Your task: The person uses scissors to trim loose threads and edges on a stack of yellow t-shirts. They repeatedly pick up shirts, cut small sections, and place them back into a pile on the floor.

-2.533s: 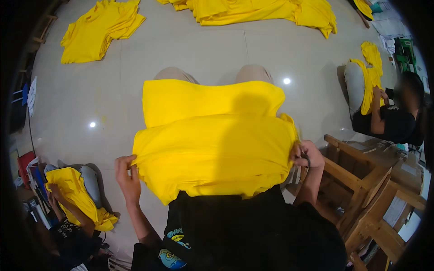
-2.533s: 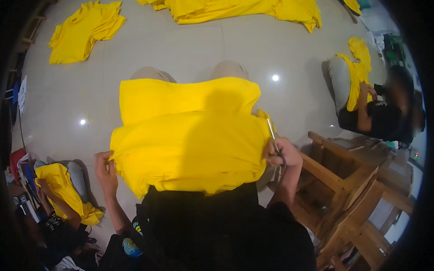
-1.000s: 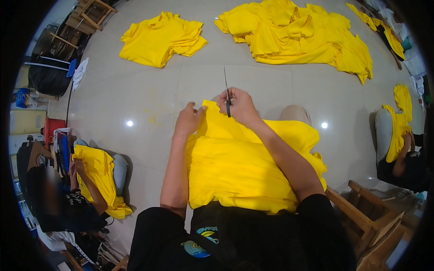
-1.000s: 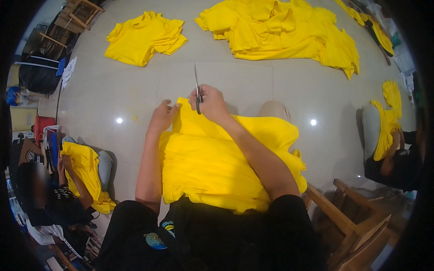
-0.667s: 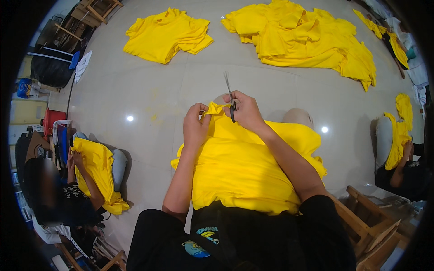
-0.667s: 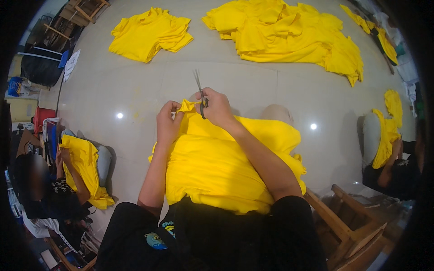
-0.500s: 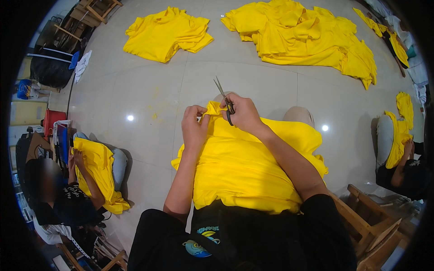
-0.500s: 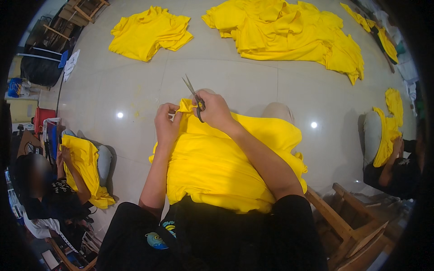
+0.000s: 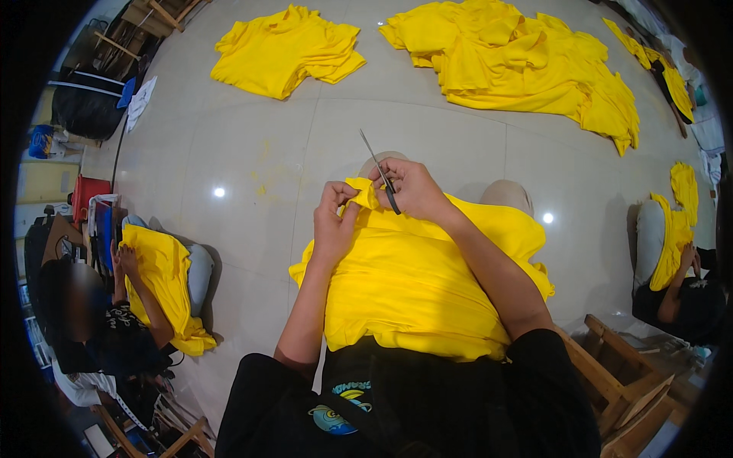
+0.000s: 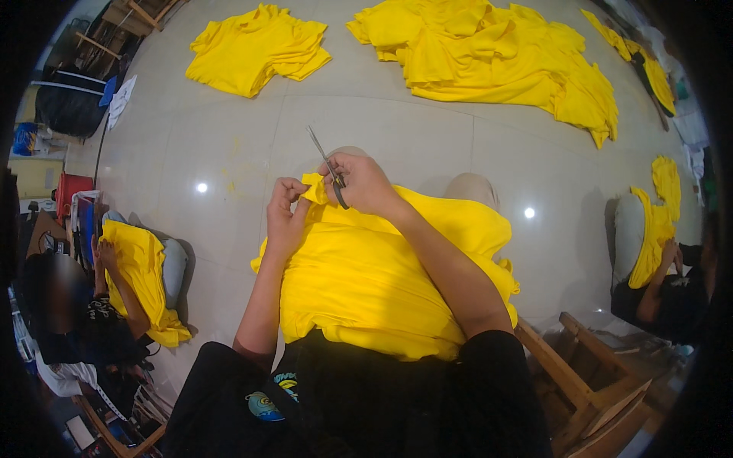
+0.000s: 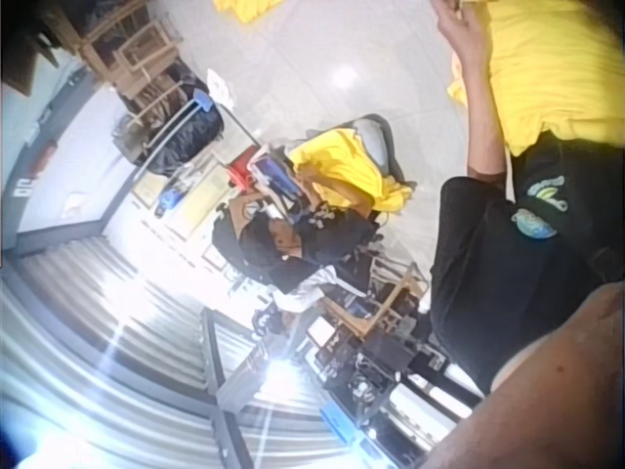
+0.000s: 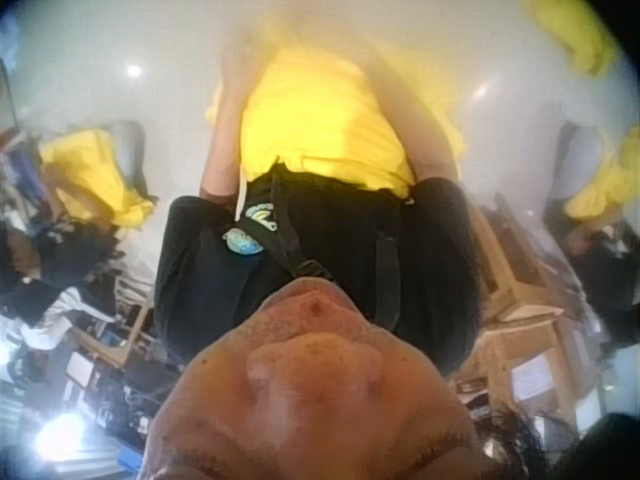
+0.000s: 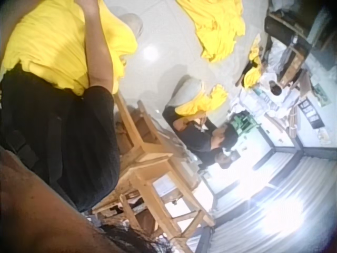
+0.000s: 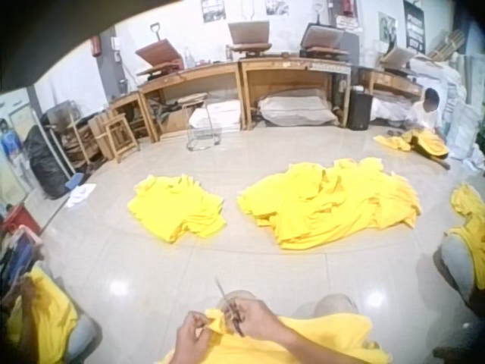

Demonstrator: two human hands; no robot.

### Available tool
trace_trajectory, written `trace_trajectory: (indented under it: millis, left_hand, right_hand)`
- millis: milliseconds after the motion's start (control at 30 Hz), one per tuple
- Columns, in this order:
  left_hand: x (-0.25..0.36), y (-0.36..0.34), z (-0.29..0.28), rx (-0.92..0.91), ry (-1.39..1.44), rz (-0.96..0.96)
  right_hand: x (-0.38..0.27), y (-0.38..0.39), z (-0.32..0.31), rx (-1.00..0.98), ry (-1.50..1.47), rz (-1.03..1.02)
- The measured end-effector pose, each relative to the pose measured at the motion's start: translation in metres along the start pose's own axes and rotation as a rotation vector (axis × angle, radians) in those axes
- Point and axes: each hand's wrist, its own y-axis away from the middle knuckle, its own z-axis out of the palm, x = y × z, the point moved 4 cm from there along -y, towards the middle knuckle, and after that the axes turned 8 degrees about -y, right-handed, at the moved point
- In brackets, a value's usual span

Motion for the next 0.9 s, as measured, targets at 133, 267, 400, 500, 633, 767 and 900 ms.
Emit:
trace_trajectory:
  millis: [133, 267, 400, 500, 633, 767, 900]
  left_hand:
    - [0.019, -0.004, -0.005, 0.198, -0.306, 0.063]
    - [0.003, 0.009, -0.008, 0.109, -0.059, -0.352]
    - [0.004, 0.016, 0.01, 0.104, 0.145, -0.308]
    - [-0.002, 0.011, 0.007, 0.114, 0.163, -0.287]
    - [0.003, 0.008, 0.003, 0.112, 0.244, -0.322]
    - [0.019, 0.009, 0.009, 0.05, 0.293, -0.283]
    - [0.004, 0.009, 0.01, 0.053, 0.269, -0.287]
  right_hand:
    - [0.007, -0.002, -0.001, 0.048, -0.031, 0.054]
    - [0.006, -0.001, 0.007, 0.105, -0.163, 0.028]
    - [0.007, 0.001, 0.018, 0.087, -0.236, 0.067]
    - [0.002, 0.005, 0.025, 0.089, -0.222, 0.132]
    - [0.007, 0.002, 0.023, 0.09, -0.212, 0.052]
    - [0.007, 0.002, 0.022, 0.098, -0.22, 0.042]
    - [0.011, 0.0, 0.02, 0.102, -0.174, -0.008]
